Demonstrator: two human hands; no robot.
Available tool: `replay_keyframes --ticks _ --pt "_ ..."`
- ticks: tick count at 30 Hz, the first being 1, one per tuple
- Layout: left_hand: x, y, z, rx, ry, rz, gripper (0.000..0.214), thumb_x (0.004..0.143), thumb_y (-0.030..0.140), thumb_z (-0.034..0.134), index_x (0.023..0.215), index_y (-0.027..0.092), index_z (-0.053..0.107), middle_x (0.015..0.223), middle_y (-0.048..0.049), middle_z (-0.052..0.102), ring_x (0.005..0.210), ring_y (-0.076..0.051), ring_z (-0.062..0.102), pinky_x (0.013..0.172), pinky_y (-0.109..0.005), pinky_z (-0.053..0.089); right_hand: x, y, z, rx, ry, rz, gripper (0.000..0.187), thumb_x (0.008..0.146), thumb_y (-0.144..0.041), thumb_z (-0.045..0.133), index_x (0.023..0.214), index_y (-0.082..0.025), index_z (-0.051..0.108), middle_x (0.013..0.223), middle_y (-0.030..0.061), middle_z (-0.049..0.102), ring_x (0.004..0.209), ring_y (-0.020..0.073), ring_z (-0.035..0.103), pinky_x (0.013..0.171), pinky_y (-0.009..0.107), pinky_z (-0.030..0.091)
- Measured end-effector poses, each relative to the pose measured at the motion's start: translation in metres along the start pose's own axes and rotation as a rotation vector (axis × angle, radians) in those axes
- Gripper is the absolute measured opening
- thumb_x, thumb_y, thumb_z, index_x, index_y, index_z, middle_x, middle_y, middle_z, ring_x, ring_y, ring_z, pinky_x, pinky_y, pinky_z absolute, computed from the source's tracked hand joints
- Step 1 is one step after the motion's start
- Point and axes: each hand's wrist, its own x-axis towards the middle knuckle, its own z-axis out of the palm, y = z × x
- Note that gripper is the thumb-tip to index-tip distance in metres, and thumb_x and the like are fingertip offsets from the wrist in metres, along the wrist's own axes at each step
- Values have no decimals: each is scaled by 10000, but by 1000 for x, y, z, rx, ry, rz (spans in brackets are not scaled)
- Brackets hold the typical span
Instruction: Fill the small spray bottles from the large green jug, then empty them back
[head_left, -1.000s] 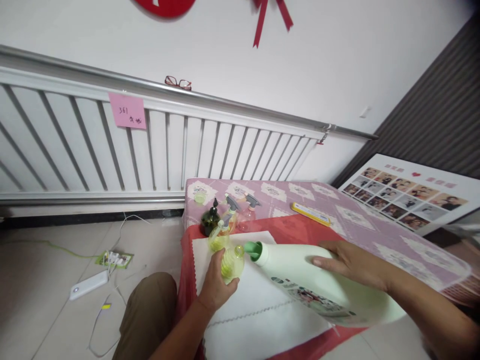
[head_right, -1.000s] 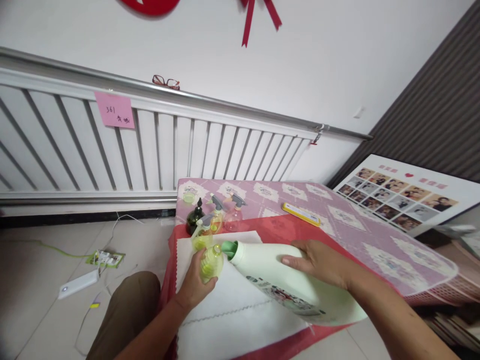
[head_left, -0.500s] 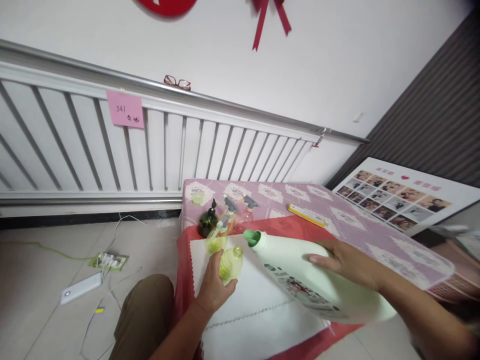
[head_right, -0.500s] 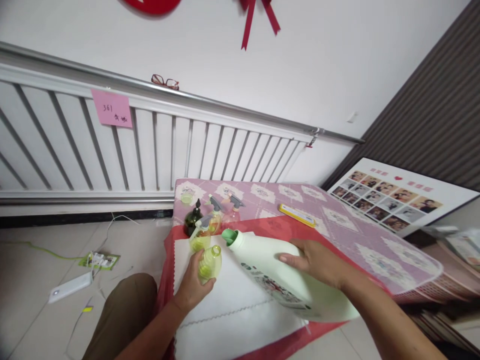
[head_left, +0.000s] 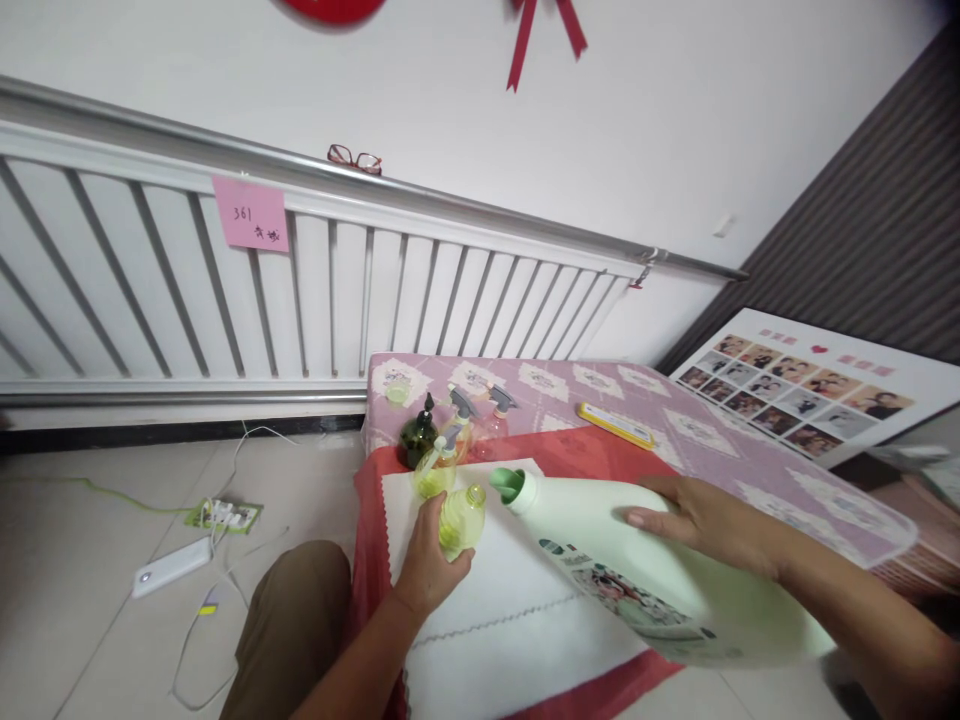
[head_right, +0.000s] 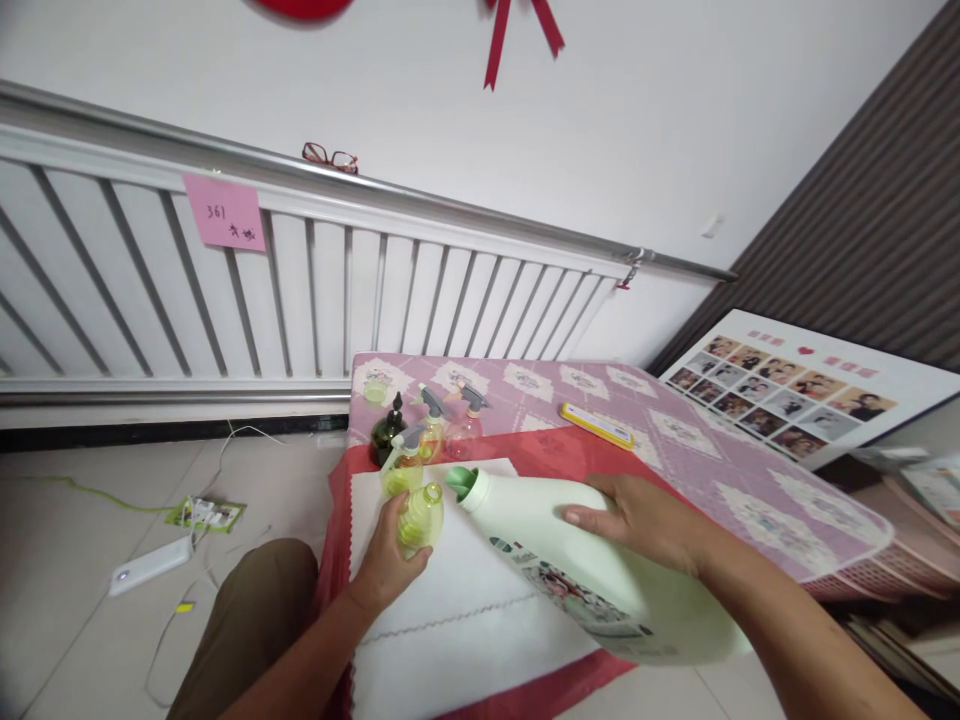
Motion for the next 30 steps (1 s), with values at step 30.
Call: replay_keyframes --ticks 30 --pt "1 2 -1 69 -3 72 821 636 126 665 1370 184 301 1332 -126 426 1283 -289 404 1113 -488 331 -4 -46 -17 -236 -175 69 489 779 -668 481 854 -200 599 853 83 694 803 274 652 689 353 473"
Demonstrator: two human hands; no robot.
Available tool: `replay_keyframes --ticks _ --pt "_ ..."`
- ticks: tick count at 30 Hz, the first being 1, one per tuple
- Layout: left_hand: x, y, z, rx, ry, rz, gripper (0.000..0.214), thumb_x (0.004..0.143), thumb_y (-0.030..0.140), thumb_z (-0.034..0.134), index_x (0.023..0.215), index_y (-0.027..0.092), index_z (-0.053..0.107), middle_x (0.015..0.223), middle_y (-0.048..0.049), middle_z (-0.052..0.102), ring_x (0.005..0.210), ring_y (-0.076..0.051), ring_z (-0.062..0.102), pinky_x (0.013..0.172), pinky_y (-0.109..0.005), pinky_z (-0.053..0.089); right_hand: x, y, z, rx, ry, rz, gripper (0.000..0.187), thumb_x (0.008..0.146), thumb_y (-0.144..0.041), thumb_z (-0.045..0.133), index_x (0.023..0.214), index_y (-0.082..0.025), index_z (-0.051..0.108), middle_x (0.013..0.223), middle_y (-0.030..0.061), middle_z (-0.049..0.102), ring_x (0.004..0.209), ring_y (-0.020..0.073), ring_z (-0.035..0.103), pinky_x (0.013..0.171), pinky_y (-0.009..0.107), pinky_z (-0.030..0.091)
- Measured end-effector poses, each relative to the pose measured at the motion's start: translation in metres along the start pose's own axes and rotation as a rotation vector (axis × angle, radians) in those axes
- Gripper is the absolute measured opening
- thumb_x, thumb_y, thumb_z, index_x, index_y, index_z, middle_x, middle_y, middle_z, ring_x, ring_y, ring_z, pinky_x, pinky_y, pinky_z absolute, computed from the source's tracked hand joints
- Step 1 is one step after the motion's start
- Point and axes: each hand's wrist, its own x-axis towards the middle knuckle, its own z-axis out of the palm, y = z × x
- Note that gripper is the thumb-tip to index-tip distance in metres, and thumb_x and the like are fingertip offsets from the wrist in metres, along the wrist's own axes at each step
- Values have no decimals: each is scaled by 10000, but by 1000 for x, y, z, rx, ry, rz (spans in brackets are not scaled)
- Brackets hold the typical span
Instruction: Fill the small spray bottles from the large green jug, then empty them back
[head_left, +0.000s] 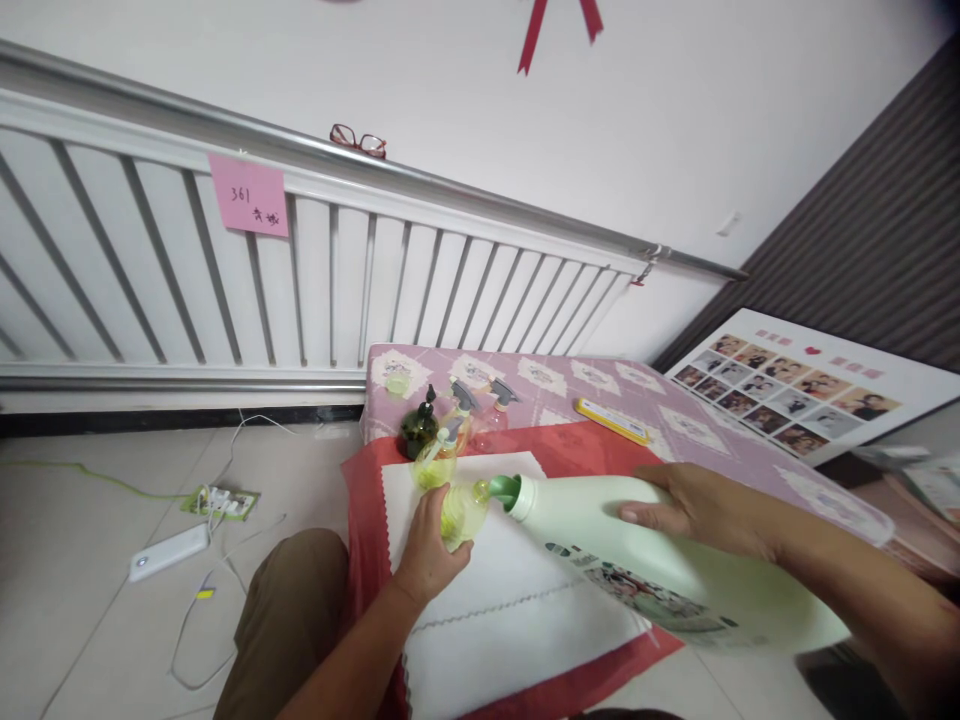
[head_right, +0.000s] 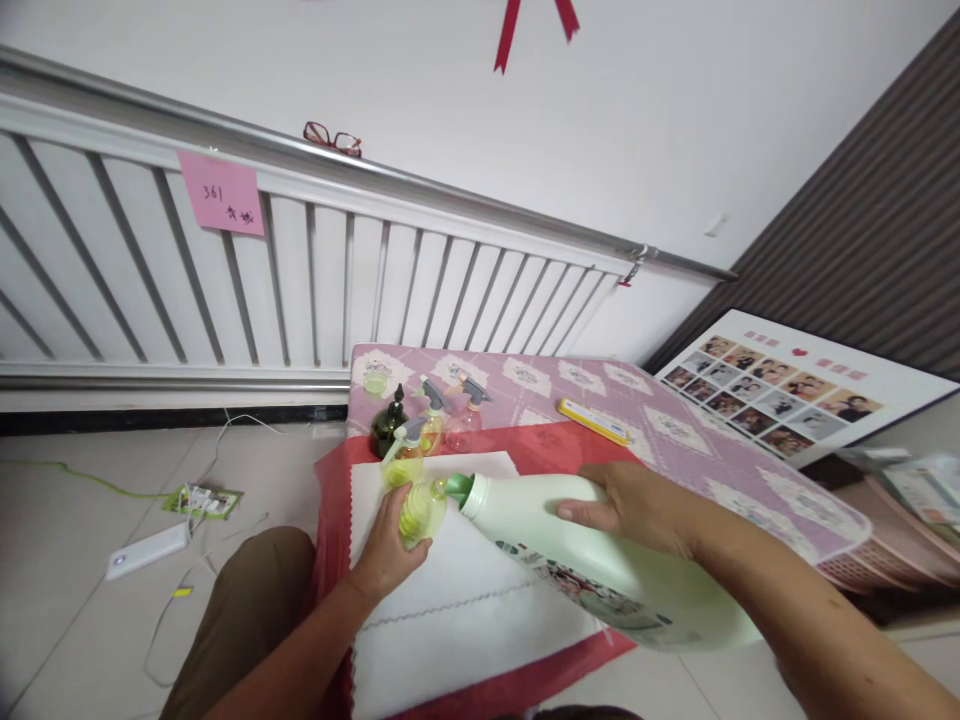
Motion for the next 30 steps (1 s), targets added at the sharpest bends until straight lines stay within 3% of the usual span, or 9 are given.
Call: replay_keyframes --ticks 30 --pt "1 5 -4 11 -33 -30 829 641 147 675 1379 206 302 1334 -118 424 1291 -294 396 1111 -501 331 1 -9 -5 -99 10 1 505 791 -688 452 819 -203 587 816 79 684 763 261 640 673 354 450"
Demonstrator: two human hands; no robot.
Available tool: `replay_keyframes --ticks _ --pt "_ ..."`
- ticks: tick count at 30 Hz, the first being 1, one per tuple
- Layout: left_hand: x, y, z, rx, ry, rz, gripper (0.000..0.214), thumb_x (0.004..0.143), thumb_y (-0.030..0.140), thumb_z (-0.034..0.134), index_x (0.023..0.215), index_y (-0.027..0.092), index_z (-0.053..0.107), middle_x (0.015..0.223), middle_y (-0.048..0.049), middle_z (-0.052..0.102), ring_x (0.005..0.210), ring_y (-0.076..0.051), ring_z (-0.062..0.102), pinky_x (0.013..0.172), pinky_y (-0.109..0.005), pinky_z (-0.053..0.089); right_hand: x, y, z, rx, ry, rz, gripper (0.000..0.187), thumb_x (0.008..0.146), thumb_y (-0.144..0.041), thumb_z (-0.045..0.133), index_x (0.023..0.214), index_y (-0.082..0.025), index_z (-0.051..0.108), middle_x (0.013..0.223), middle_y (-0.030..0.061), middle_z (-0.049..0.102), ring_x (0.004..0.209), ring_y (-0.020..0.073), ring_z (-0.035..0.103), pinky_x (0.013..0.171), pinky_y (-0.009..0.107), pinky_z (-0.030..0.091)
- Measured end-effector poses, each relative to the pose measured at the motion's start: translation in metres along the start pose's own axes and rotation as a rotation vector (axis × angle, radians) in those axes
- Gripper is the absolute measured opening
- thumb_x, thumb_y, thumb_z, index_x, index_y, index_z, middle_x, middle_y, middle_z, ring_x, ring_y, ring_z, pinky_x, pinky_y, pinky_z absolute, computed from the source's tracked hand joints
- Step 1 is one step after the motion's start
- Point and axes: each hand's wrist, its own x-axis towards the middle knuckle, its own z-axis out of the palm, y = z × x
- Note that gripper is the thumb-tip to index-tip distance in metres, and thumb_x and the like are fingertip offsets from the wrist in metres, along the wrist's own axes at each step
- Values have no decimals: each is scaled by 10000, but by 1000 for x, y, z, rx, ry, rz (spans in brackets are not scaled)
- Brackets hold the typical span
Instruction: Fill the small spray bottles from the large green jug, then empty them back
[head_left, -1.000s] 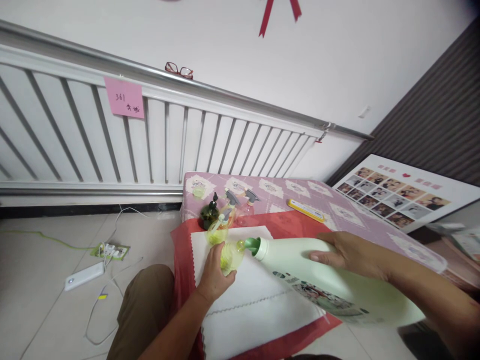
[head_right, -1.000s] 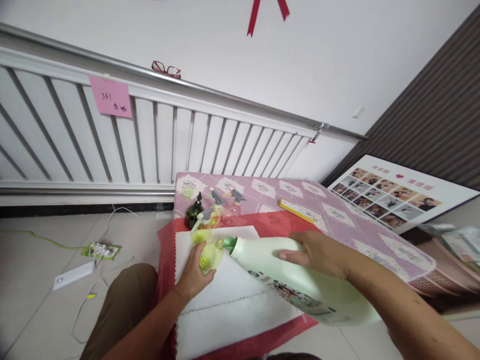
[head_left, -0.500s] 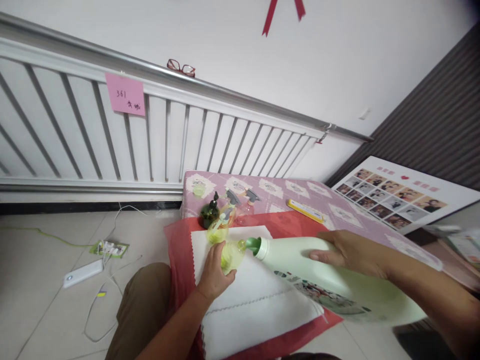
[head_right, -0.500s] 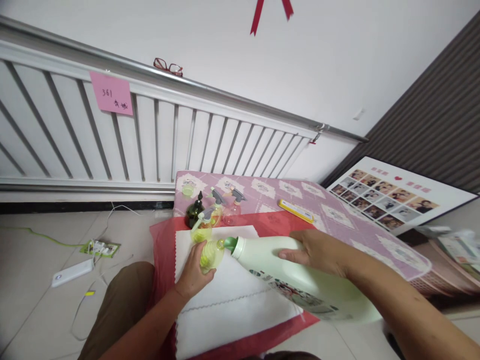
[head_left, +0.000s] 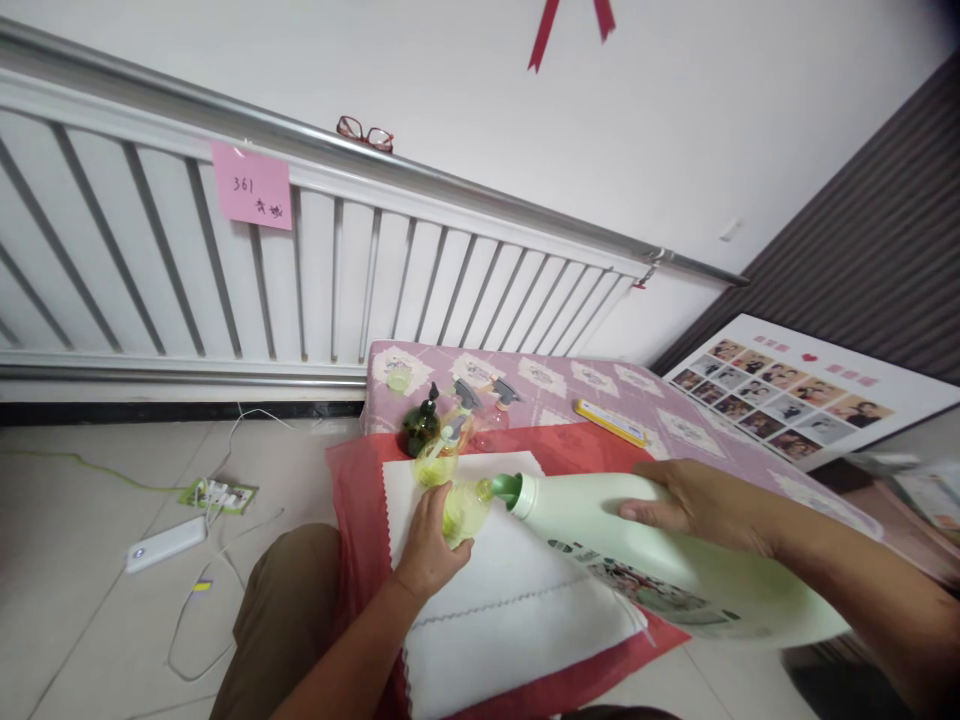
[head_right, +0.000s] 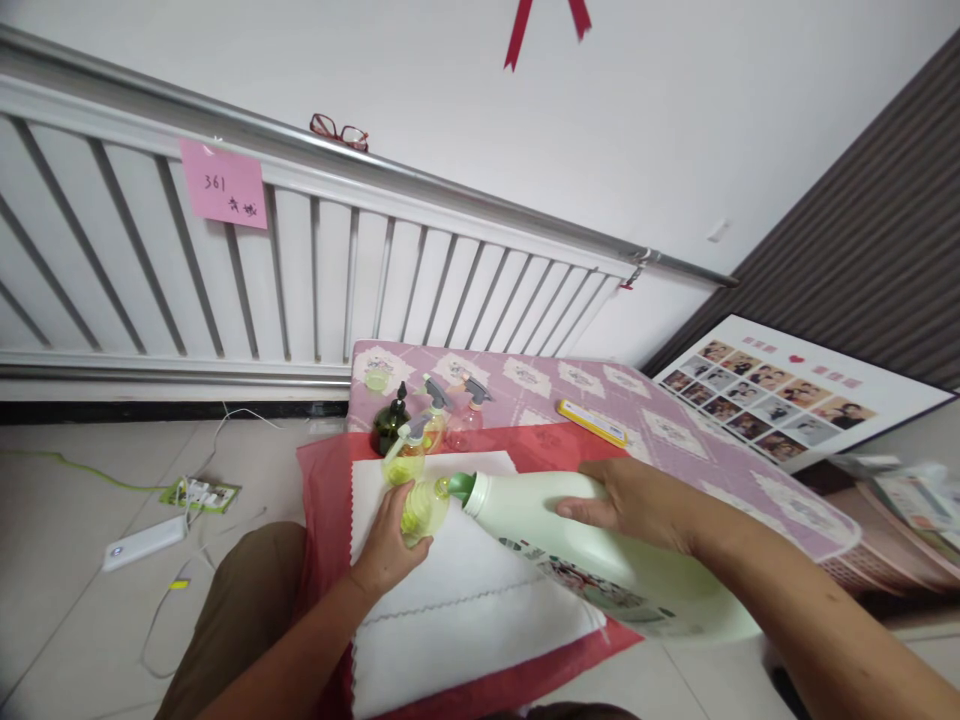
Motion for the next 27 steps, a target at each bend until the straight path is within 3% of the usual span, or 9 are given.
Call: replay_keyframes --ticks 27 --pt "0 0 0 0 5 5 831 636 133 674 1376 213 306 1336 -119 424 1288 -297 400 1109 -501 334 -1 -2 -1 -21 3 -4 469 800 -666 452 793 -212 569 782 71 677 735 255 634 648 346 440"
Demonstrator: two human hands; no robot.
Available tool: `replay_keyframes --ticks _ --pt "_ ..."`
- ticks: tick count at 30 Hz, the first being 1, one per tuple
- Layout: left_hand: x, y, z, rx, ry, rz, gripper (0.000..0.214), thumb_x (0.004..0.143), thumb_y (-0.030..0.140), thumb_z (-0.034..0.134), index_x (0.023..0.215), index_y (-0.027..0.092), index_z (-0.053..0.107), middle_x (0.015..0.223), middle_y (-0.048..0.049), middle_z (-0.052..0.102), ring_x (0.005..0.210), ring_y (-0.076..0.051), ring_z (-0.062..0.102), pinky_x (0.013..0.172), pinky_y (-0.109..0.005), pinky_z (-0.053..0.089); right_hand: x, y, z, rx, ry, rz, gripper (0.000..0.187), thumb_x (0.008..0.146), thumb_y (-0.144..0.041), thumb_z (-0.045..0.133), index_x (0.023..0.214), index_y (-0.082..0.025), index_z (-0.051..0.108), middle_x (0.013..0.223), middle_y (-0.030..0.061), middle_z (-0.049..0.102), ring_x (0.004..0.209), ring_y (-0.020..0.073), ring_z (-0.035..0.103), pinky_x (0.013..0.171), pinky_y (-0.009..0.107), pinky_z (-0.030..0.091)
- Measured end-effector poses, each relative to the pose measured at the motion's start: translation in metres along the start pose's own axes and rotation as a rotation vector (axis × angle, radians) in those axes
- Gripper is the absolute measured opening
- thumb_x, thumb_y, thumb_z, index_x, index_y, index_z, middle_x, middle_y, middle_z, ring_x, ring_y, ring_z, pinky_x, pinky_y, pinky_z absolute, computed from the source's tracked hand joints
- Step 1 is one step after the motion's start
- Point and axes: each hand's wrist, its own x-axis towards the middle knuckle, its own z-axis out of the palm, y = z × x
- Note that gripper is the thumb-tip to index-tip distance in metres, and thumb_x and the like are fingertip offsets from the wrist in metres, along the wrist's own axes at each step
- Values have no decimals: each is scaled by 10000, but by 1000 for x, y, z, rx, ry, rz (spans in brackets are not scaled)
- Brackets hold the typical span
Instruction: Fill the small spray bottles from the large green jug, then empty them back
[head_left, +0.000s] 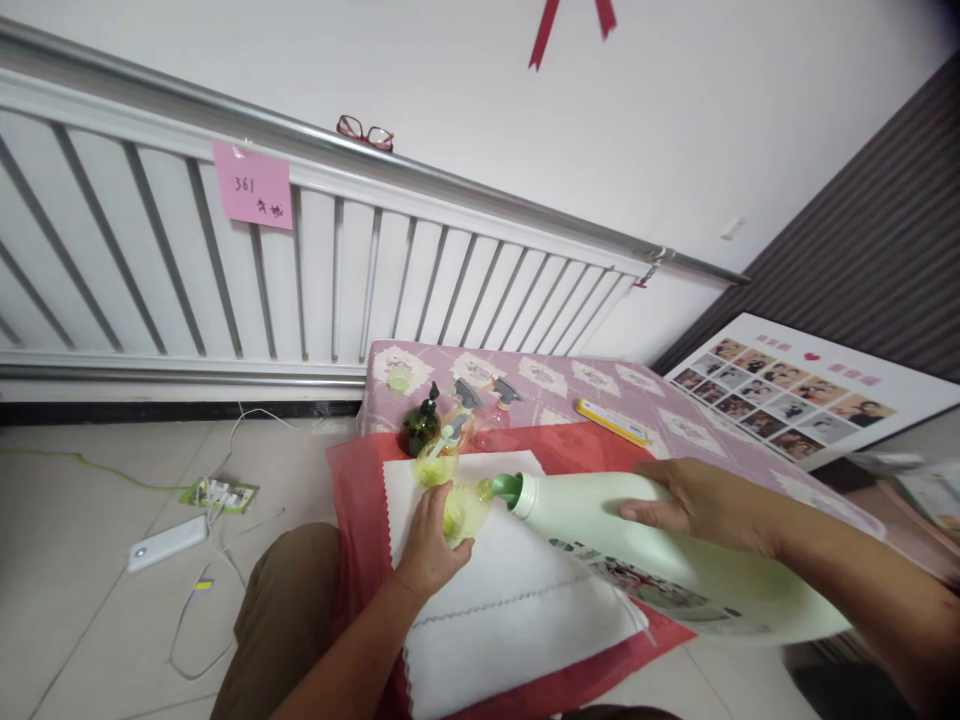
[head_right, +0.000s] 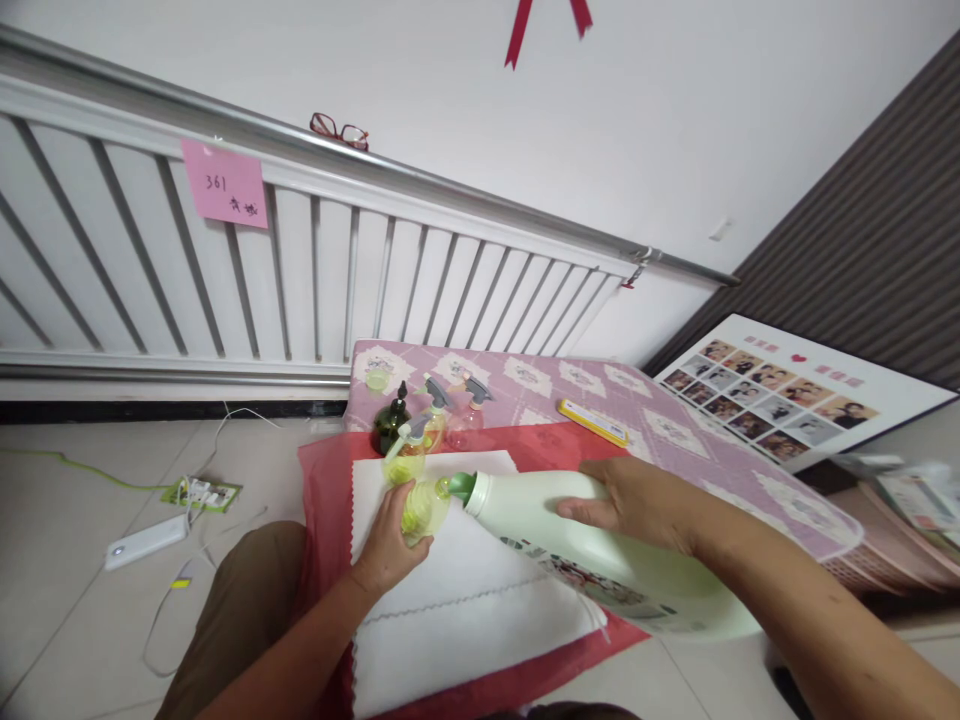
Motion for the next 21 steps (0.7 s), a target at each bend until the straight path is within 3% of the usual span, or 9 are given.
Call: replay_keyframes --ticks 21 --pt "0 -3 1 4 4 13 822 640 157 677 1378 211 318 1322 -111 441 1281 -293 414 1102 -498 351 -1 -5 -4 -13 21 -12 413 787 -613 495 785 -213 598 803 79 703 734 256 641 632 338 436"
